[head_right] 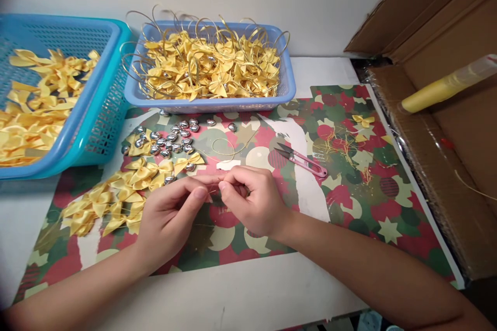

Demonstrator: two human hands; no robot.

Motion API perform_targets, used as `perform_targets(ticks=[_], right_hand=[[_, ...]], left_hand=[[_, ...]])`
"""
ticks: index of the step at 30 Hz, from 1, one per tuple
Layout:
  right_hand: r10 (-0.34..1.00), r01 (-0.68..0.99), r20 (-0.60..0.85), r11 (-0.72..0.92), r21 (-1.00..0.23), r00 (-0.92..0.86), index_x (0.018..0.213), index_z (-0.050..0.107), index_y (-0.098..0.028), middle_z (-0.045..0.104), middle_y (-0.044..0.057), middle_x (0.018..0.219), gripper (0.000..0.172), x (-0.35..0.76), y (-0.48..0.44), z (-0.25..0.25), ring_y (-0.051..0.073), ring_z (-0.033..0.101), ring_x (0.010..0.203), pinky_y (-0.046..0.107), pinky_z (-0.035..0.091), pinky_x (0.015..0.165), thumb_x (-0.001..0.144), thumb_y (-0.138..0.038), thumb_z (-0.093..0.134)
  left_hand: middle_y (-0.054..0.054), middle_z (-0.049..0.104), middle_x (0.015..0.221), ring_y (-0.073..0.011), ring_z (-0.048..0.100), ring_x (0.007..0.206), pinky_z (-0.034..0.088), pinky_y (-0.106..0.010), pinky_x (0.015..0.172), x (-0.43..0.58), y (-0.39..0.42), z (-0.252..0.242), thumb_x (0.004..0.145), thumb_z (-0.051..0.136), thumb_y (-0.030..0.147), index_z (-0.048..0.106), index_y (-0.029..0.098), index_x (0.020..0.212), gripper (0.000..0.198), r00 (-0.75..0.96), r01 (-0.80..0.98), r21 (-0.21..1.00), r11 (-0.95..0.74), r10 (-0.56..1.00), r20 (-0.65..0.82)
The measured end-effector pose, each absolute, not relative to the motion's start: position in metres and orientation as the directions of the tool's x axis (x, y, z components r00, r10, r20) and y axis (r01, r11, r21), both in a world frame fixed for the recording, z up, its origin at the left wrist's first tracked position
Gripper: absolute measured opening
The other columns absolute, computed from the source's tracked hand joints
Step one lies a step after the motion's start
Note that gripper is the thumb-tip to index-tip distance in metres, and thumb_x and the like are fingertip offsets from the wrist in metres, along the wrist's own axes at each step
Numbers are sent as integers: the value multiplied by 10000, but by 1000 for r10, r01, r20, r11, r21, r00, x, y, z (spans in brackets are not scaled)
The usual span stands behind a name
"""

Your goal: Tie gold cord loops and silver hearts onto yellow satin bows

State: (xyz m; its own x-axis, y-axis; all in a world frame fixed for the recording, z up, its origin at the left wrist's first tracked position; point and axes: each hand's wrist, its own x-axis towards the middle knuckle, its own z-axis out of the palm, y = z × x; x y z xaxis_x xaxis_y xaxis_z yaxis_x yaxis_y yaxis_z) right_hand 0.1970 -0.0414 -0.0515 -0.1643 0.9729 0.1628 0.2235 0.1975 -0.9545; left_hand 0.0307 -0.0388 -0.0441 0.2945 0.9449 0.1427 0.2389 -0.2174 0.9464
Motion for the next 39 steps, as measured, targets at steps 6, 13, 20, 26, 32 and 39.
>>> perform_targets(ticks=[6,13,20,26,32,39], right_hand=[[975,233,152,187,-954,-160,600,452,-185,435,-55,508,273,197,-42,-52,76,378,494,222,318,498,861,-144,519],[976,255,153,190,-948,-157,591,435,-187,406,-53,503,279,196,-42,-52,81,366,499,225,324,497,855,-152,520],[973,258,163,201,-945,-161,591,427,-187,398,-54,510,278,196,-42,-52,81,366,505,225,326,497,850,-148,521],[973,259,167,205,-944,-162,591,423,-191,395,-53,509,276,196,-42,-52,85,363,506,229,325,497,847,-147,517],[972,250,174,210,-945,-160,590,415,-189,387,-54,508,277,196,-42,-52,80,356,503,224,318,492,843,-141,515],[971,268,183,220,-938,-156,589,420,-191,401,-50,512,273,195,-43,-53,82,362,502,228,320,490,844,-155,512]], left_hand=[[26,578,546,-94,452,479,358,-210,453,34,-35,-43,908,561,268,582,187,646,275,203,245,966,-85,979,35],[9,595,556,-106,485,509,359,-221,468,36,-34,-45,883,588,280,597,178,625,277,161,250,968,-17,987,-24],[3,610,585,-119,552,553,397,-227,495,38,-34,-45,876,597,275,621,176,638,259,155,229,973,3,987,-39],[-7,651,603,-130,594,577,416,-225,498,36,-34,-45,879,599,287,635,179,648,258,168,227,974,-5,985,-34],[-3,693,640,-119,601,579,442,-214,520,36,-34,-44,879,600,255,658,184,674,225,184,227,974,-27,983,-15],[2,678,613,-117,581,559,440,-216,508,37,-32,-43,867,604,236,659,184,656,224,181,253,966,-47,984,1]])
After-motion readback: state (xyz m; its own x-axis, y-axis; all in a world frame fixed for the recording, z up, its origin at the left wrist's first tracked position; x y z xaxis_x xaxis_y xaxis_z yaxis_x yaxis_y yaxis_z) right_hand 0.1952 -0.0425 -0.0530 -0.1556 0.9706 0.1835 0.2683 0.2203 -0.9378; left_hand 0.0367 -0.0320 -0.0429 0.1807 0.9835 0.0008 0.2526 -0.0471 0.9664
